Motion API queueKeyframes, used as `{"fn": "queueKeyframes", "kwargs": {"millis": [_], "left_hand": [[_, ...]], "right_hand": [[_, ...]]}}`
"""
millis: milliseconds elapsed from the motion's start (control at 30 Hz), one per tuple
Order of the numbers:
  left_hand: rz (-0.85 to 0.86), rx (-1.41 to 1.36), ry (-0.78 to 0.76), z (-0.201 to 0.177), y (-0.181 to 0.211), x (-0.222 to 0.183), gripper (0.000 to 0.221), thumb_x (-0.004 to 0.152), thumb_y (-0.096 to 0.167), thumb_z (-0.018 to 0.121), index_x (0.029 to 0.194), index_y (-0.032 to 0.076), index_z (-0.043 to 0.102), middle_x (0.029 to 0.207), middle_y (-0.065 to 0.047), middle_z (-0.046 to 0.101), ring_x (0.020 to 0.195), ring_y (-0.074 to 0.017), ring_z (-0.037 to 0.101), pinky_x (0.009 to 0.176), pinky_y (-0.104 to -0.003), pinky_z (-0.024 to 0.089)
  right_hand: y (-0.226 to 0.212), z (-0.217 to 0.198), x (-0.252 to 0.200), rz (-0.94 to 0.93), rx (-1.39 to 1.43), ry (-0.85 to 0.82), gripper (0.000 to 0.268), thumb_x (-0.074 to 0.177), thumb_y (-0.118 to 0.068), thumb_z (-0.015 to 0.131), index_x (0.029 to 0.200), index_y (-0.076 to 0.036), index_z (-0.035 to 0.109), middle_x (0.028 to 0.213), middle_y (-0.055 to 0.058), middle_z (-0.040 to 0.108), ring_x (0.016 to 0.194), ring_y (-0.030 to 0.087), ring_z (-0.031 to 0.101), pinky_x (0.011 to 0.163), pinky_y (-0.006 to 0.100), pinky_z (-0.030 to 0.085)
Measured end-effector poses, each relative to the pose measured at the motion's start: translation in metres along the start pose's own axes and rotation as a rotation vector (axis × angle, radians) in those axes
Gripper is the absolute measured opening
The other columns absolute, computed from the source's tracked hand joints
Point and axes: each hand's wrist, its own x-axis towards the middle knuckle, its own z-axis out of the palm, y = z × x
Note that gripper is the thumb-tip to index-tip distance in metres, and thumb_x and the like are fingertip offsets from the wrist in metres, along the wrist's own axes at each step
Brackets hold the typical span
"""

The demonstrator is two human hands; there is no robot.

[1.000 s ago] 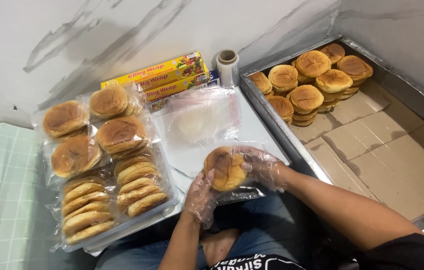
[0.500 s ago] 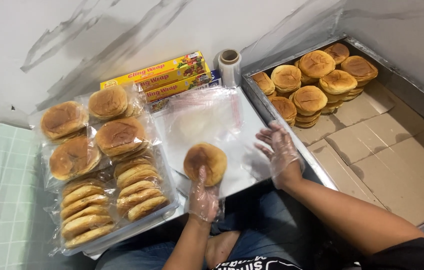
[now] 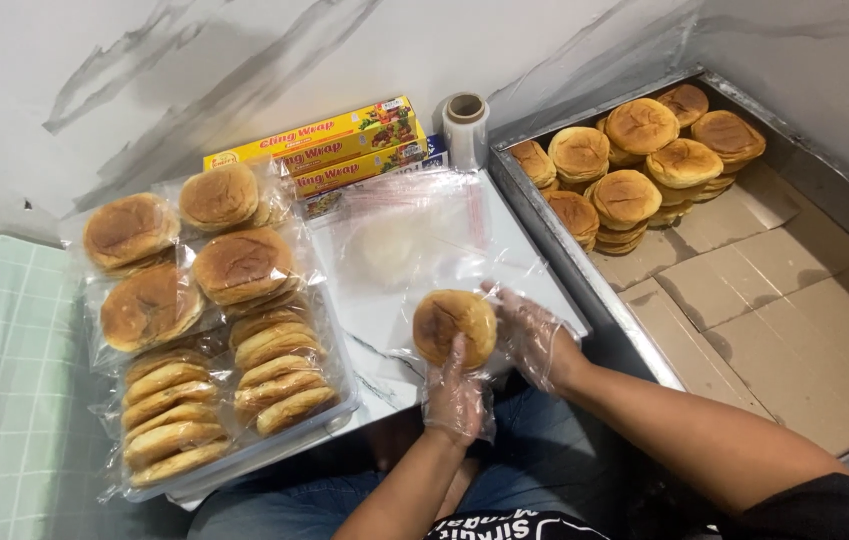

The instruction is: The person is individually packaging burger buns into plastic bags from a large tray.

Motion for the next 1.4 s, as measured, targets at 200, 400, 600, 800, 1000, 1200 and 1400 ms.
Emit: {"fn": "queueKeyframes", "kwargs": {"millis": [200, 400, 600, 800, 1000, 1200, 1400], "left_hand": [[0.164, 0.141, -0.116, -0.031, 0.042, 0.023, 0.061, 0.096, 0.017, 0.063, 0.152, 0.006, 0.041, 0.138, -0.024, 0.063, 0.122, -0.0342, 0.063, 0.105, -0.048, 0.052], [0.264, 0.539, -0.304, -0.045, 0.068, 0.034, 0.060, 0.091, 0.014, 0.073, 0.145, 0.004, 0.050, 0.128, -0.024, 0.069, 0.119, -0.0294, 0.068, 0.103, -0.039, 0.055], [0.315, 0.794, -0.154, -0.041, 0.082, 0.018, 0.027, 0.095, 0.031, 0.071, 0.108, 0.011, 0.082, 0.099, -0.014, 0.082, 0.094, -0.0198, 0.076, 0.087, -0.032, 0.059], [0.258, 0.818, -0.038, -0.035, 0.081, 0.015, 0.019, 0.095, 0.030, 0.073, 0.103, 0.015, 0.081, 0.079, -0.016, 0.079, 0.042, -0.0184, 0.063, 0.037, -0.027, 0.057], [0.227, 0.453, -0.275, -0.054, 0.061, 0.042, 0.011, 0.104, 0.026, 0.055, 0.103, 0.016, 0.052, 0.126, -0.017, 0.072, 0.086, -0.0317, 0.078, 0.067, -0.028, 0.066], [0.885, 1.080, -0.468, -0.071, 0.064, 0.038, 0.012, 0.106, 0.021, 0.053, 0.105, 0.009, 0.058, 0.103, -0.011, 0.075, 0.101, -0.0268, 0.075, 0.090, -0.042, 0.061], [1.088, 1.726, -0.545, -0.103, 0.070, 0.020, 0.035, 0.093, 0.003, 0.058, 0.120, 0.026, 0.060, 0.114, 0.002, 0.074, 0.093, -0.0170, 0.074, 0.083, -0.030, 0.063]], "right_hand": [[-0.020, 0.007, -0.002, -0.052, -0.102, 0.140, 0.050, 0.098, -0.042, 0.053, 0.137, -0.013, 0.065, 0.118, 0.019, 0.074, 0.104, 0.032, 0.073, 0.083, 0.046, 0.060], [-0.028, 0.020, -0.016, 0.128, -0.173, 0.087, 0.041, 0.102, -0.027, 0.054, 0.132, -0.002, 0.067, 0.120, 0.025, 0.073, 0.115, 0.040, 0.069, 0.093, 0.051, 0.057], [-0.026, 0.017, -0.007, 0.138, -0.192, 0.203, 0.045, 0.095, -0.024, 0.069, 0.134, -0.002, 0.064, 0.121, 0.025, 0.071, 0.114, 0.034, 0.068, 0.095, 0.043, 0.056], [0.009, -0.063, 0.041, -0.754, -1.741, -0.191, 0.082, 0.074, 0.004, 0.064, 0.145, -0.036, 0.051, 0.147, -0.011, 0.054, 0.134, 0.018, 0.050, 0.118, 0.042, 0.034], [-0.024, -0.007, 0.007, 0.010, -0.920, 0.150, 0.018, 0.094, -0.035, 0.069, 0.106, -0.029, 0.081, 0.086, 0.006, 0.080, 0.097, 0.025, 0.075, 0.095, 0.039, 0.055], [0.000, -0.032, 0.026, -0.274, -0.583, -0.014, 0.016, 0.087, 0.009, 0.072, 0.088, 0.003, 0.057, 0.097, 0.017, 0.080, 0.105, 0.022, 0.074, 0.099, 0.037, 0.054], [0.001, -0.046, 0.040, 0.029, -1.369, -0.246, 0.008, 0.085, -0.018, 0.073, 0.081, -0.023, 0.078, 0.083, -0.009, 0.077, 0.082, 0.009, 0.067, 0.085, 0.025, 0.051]]}}
